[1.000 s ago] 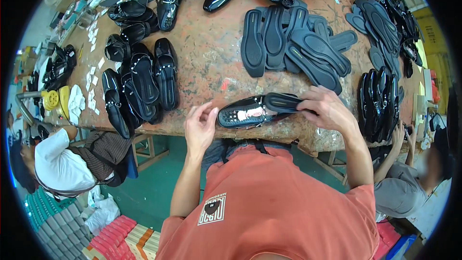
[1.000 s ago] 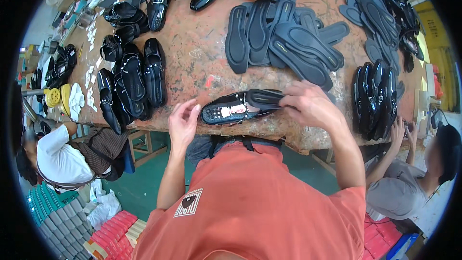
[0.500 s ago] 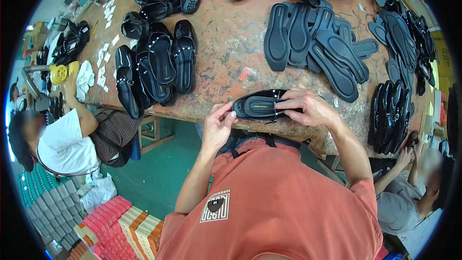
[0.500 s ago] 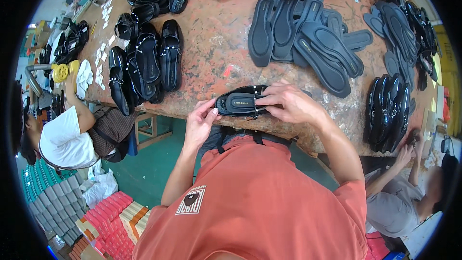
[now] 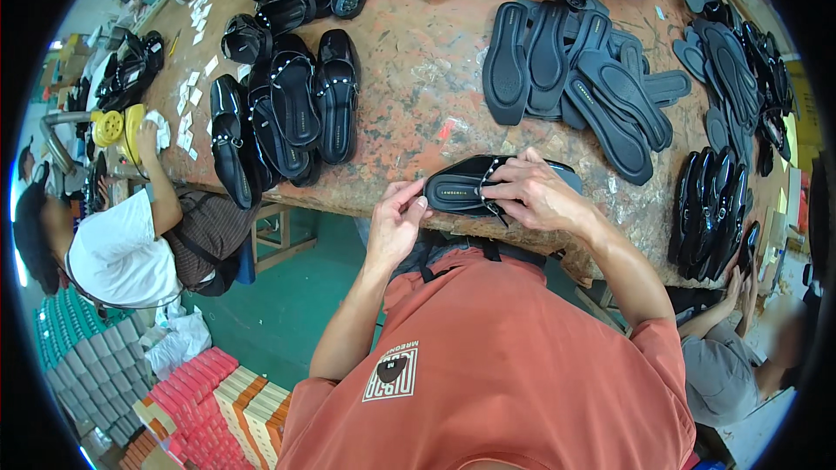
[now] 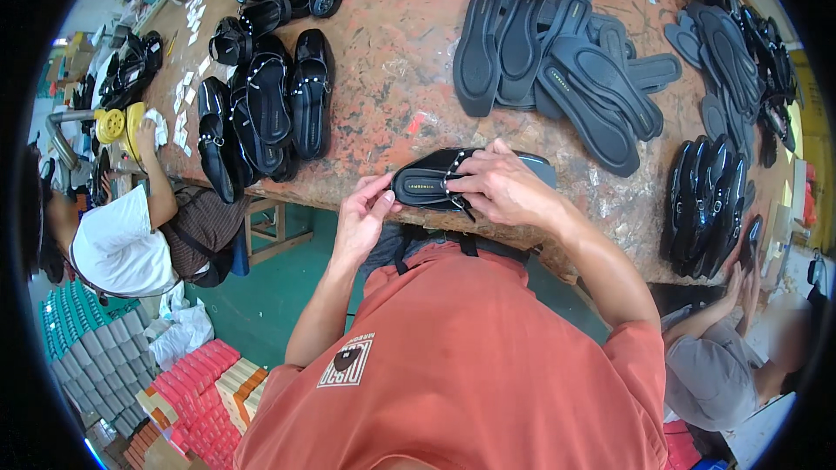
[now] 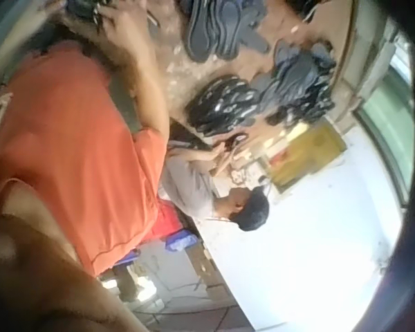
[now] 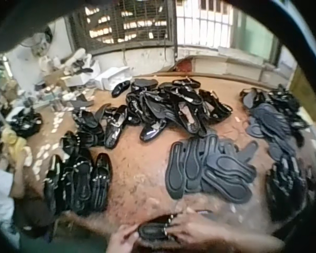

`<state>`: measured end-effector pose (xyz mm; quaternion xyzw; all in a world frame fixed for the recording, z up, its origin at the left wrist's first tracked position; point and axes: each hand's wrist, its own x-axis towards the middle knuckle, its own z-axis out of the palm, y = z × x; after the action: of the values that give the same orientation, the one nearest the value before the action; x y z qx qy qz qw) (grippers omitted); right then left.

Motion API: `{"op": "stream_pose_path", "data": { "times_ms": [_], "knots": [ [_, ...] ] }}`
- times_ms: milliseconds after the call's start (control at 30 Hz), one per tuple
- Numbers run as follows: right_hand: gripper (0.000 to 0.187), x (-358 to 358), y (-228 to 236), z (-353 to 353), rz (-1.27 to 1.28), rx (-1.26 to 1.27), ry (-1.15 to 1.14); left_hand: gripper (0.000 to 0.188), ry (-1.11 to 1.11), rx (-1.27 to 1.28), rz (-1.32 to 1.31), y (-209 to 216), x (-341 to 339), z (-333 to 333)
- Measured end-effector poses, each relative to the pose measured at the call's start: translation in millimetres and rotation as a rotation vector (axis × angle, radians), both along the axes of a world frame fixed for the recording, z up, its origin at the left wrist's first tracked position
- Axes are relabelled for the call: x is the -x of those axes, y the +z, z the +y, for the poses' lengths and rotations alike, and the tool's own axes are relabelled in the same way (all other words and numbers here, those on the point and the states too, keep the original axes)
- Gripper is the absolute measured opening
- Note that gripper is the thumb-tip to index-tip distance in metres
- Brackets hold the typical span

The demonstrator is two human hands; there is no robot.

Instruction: The person assembles black slipper sandals by pressing insoles into the upper straps. They repeatedly pick up a slipper and an insole, align them, and press the insole into place. The person handles the items one at a time, stacking the finished pairs on the table.

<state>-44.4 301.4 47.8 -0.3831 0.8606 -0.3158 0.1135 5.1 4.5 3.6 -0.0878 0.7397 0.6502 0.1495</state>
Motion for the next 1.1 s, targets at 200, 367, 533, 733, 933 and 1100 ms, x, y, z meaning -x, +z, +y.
{"op": "stream_pose_path", "data": {
  "times_ms": [200,367,533,733,933,1100],
  "knots": [
    [0.032,-4,-2,-10,0.056,-0.104,-0.026,0.036,0.0,0.076,0.043,4,0,10],
    [0.031,-6,5,-20,0.095,-0.224,-0.033,0.039,0.009,0.218,-0.013,3,8,16],
    [0.034,-8,28,-24,0.098,-0.403,-0.038,0.035,-0.15,0.47,0.118,22,34,18],
    [0.047,-18,40,-24,0.161,-0.66,-0.248,0.038,-0.517,0.508,0.799,23,43,12],
    [0.052,-23,51,-23,0.152,-0.47,-0.463,0.082,-1.287,0.578,0.826,35,70,16],
    [0.036,-59,21,34,-0.821,0.443,-1.159,0.088,-1.342,0.692,0.863,36,68,25]
  ]
}}
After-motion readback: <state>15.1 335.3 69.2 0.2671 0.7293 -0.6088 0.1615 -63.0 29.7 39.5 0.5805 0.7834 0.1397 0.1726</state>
